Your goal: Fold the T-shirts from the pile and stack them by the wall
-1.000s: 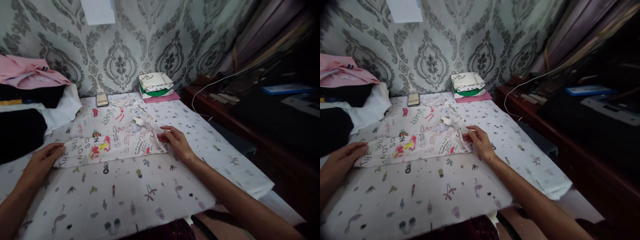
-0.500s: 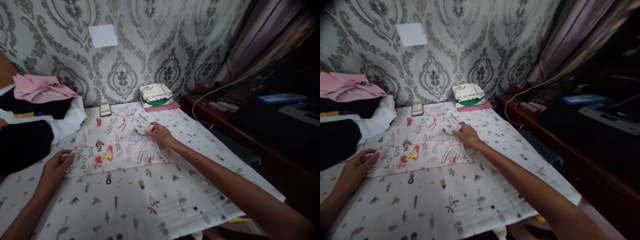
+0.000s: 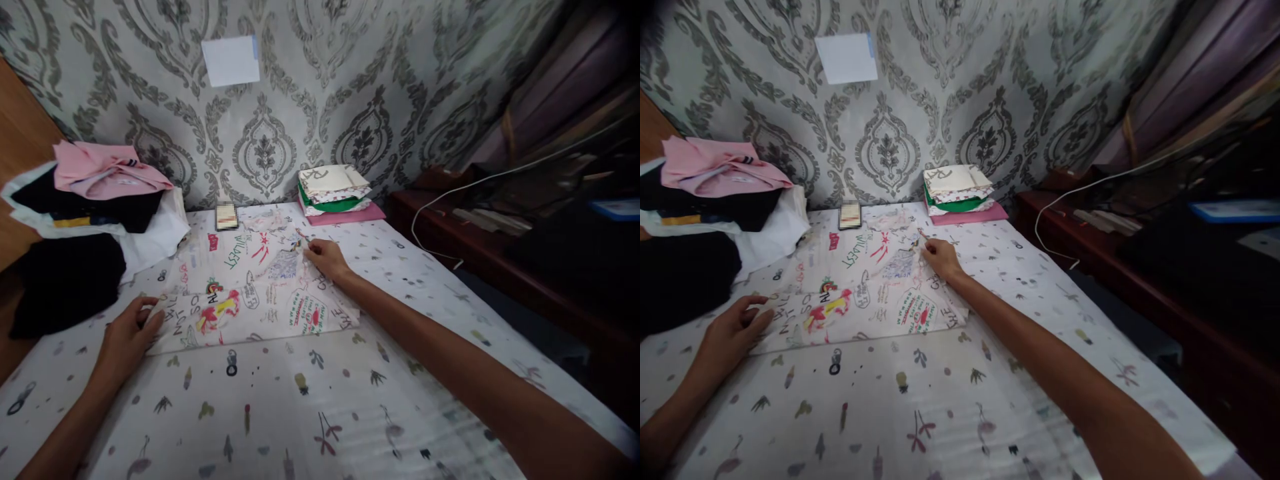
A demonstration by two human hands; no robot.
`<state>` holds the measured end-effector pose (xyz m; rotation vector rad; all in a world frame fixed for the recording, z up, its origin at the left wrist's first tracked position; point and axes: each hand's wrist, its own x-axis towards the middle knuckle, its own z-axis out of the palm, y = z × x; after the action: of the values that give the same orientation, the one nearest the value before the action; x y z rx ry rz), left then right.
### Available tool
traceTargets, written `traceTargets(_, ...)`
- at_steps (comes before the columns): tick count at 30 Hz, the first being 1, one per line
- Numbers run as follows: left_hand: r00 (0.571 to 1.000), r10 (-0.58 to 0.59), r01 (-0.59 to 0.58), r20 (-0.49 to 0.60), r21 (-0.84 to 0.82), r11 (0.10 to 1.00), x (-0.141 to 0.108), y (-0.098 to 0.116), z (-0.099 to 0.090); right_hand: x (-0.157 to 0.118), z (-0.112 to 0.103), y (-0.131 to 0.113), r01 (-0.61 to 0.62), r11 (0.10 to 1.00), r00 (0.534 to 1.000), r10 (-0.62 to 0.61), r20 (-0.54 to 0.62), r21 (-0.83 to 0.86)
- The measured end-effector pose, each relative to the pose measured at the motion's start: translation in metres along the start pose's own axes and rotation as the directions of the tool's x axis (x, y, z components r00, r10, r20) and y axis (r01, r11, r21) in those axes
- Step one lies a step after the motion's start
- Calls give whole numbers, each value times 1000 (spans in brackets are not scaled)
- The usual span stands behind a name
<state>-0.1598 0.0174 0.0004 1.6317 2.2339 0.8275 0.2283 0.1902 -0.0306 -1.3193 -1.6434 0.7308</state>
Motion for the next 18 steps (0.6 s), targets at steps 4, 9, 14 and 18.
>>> traceTargets(4, 999, 30, -37, 44, 172, 984, -4, 5, -4, -2, 1, 6, 8, 993, 1000, -8, 2, -117)
traceTargets(9, 970, 233, -233, 63, 497, 836, 3, 42, -13, -5, 3, 8, 3, 998, 1000, -1, 28, -67)
traceTargets(14, 844, 440, -463, 306, 2, 887, 60, 115, 35, -8, 5, 11, -1, 992, 1000, 0, 8, 127)
traceTargets(18, 696, 591, -429, 408, -424, 798, 104, 174, 112, -13, 2, 7, 55, 957, 998, -61, 14, 286)
